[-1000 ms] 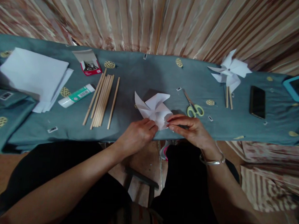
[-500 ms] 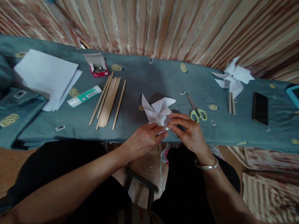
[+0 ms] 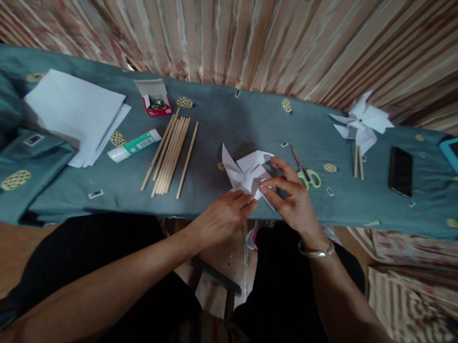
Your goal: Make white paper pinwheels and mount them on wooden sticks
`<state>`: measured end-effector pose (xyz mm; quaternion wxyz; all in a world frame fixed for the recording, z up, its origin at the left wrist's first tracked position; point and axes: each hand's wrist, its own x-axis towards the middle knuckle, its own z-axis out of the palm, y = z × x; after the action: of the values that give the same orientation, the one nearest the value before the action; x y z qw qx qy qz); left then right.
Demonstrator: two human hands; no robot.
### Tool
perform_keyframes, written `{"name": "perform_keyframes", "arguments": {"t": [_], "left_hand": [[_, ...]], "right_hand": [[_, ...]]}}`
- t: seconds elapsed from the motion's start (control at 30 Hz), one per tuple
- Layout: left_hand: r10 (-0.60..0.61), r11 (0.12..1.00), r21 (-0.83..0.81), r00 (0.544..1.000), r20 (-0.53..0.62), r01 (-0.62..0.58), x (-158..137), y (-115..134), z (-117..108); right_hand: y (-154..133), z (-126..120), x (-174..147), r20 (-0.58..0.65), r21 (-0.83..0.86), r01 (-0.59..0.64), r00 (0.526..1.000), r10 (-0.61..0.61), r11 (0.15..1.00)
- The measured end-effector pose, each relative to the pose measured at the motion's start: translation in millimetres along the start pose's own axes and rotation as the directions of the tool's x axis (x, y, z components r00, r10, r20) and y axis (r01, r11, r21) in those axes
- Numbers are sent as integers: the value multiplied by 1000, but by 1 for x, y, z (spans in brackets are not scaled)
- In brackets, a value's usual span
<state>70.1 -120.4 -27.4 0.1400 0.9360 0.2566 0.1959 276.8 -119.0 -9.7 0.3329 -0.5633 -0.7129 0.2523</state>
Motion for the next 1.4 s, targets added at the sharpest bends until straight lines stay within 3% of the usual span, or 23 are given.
{"name": "perform_keyframes", "arguments": {"t": [0.47, 1.4], "left_hand": [[-89, 996, 17, 996, 12, 89, -5, 5, -10], [-129, 991, 42, 991, 18, 128, -1, 4, -7]], "right_hand": [[-3, 21, 20, -29, -183, 52, 998, -58, 982], [2, 30, 23, -40, -232, 65, 996, -76, 970]]}}
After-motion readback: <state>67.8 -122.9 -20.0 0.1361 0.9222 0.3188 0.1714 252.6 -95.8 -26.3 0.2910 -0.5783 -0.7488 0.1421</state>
